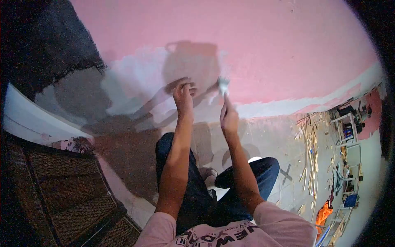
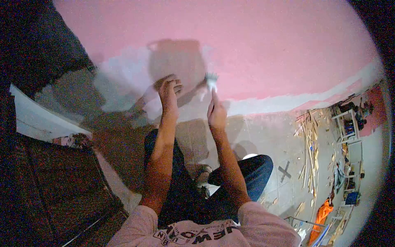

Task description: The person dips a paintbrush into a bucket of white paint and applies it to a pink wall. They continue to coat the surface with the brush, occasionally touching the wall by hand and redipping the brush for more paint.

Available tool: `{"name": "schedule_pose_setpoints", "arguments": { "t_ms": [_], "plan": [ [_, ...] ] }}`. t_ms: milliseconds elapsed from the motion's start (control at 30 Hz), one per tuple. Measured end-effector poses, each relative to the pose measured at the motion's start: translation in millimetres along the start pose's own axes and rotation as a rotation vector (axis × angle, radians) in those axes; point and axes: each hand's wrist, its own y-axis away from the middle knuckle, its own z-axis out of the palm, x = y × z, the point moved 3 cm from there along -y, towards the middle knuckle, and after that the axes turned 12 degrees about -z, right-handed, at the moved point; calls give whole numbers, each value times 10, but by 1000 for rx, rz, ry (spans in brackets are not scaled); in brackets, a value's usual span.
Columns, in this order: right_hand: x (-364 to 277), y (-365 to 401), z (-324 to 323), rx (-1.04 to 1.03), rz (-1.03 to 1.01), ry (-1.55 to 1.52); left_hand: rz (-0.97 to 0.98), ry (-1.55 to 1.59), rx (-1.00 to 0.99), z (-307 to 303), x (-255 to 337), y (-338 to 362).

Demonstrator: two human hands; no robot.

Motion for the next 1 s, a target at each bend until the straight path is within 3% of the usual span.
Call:
{"name": "schedule_pose_setpoints", "arguments": {
  "t_ms": [67, 133, 233, 267, 333, 400, 467, 533, 633, 800, 900, 1000],
  "plan": [
    [511, 546, 481, -284, 25, 141, 5, 46, -14, 10, 62, 12],
    [683, 979, 582, -375, 19, 25, -1, 57, -26, 34, 111, 112],
    [718, 935, 543, -421, 115, 143, 18, -87, -41, 1, 228, 94],
    [730, 795, 494, -351, 138, 90, 88, -118, -7, -7, 241, 127],
    [515, 205, 204, -213, 134, -1, -51, -71, -71, -193, 119, -106],
    [193, -203, -194, -20, 7, -3, -90, -88, -23, -202, 99, -97],
    [-232, -349, -700, 43, 90, -126, -58, -54, -29, -155, 87, -74],
    [-380, -288, -958, 287, -80, -211, -68, -80, -20, -26, 106, 16],
    [-707, -272, -1334, 247, 80, -393, -101, -108, -51, 71, 133, 116],
    [-233, -251, -288, 236, 8, -234, -86, -111, -59, 33, 110, 141],
    [437, 298, 662, 46, 122, -116, -100, -135, -25, 89, 143, 197],
    [774, 741, 988, -199, 203, -87, -61, -134, -66, 4, 121, 139]
  ]
}}
